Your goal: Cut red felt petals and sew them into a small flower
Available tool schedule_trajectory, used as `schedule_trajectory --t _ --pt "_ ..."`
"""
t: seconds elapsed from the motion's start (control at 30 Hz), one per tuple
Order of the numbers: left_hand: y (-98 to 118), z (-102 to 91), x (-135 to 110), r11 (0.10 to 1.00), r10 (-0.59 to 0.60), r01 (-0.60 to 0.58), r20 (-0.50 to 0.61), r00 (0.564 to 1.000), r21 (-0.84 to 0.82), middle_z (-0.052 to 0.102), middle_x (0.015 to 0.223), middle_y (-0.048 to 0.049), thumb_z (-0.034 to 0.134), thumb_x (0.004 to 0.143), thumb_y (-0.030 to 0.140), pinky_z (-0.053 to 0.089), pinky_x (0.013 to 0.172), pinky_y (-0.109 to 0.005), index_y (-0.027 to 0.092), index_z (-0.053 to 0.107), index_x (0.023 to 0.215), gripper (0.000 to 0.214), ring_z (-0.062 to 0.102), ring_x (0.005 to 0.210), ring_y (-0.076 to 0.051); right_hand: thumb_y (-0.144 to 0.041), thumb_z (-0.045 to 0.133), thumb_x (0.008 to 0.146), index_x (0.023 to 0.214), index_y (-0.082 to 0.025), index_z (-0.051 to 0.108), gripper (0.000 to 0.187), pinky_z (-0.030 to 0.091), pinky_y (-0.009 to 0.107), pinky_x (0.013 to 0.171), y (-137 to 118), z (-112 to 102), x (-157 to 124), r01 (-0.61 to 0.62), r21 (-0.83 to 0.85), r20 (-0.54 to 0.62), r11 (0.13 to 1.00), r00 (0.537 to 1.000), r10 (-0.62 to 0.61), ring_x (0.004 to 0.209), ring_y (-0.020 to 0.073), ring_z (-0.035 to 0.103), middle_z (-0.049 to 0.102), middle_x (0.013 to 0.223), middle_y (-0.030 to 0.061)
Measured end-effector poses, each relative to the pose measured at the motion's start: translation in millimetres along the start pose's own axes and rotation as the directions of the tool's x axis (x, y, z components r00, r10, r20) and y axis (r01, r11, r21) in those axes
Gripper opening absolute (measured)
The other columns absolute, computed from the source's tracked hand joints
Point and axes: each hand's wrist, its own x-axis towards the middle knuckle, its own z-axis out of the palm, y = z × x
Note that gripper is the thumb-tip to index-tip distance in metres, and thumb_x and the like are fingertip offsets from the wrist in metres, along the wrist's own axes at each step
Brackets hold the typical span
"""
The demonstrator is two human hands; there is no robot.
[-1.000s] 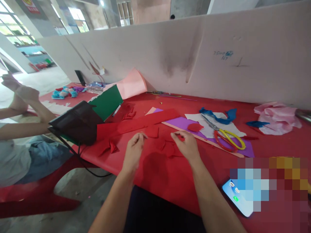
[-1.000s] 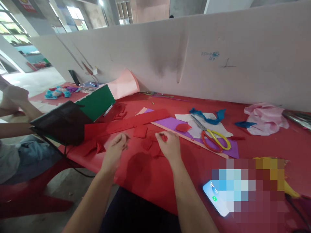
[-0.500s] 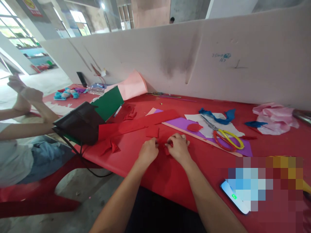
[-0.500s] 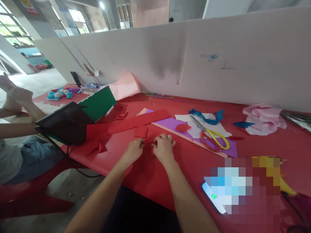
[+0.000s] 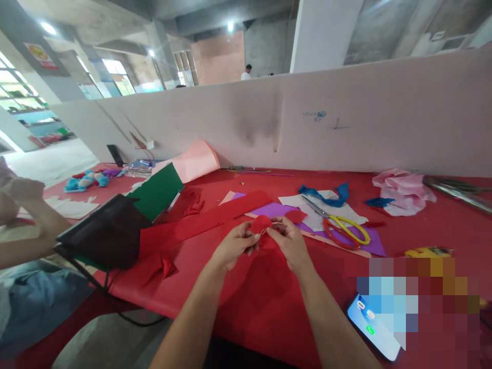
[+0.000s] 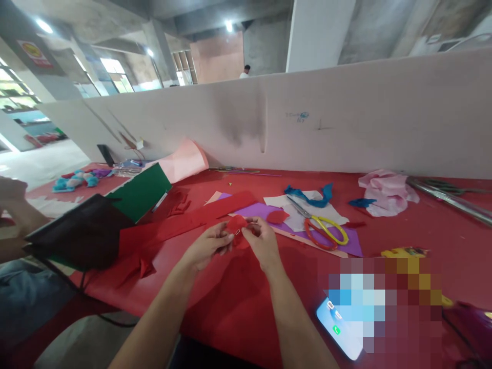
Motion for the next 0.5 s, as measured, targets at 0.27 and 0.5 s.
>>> schedule_trajectory --t 0.27,0.5 --pt "0 -3.3 24 0.997 0.074 -0.074 -0.002 0.997 -0.025 0.055 0.065 0.0018 0.072 0.067 0.034 0.029 0.048 -0.022 0.014 0.069 0.085 0.027 0.038 0.048 -0.005 -0.025 0.068 0.067 0.087 -0.023 0.063 0.020 0.048 0.031 0.071 -3 -7 3 -0.022 0.021 0.036 1.000 0.999 0.021 0.073 0.0186 0.064 0.070 0.079 -0.0002" --pt "-15 -2.4 24 0.995 0.091 -0.095 -0.100 0.991 -0.036 0.053 0.061 0.0022 0.069 0.070 0.033 0.031 0.052 -0.023 0.015 0.070 0.079 0.020 0.039 0.050 -0.007 -0.027 0.071 0.067 0.084 -0.021 0.069 0.018 0.046 0.032 0.082 -1 5 0 -0.043 0.032 0.011 0.999 0.999 0.043 0.084 0.0192 0.063 0.071 0.088 0.0020"
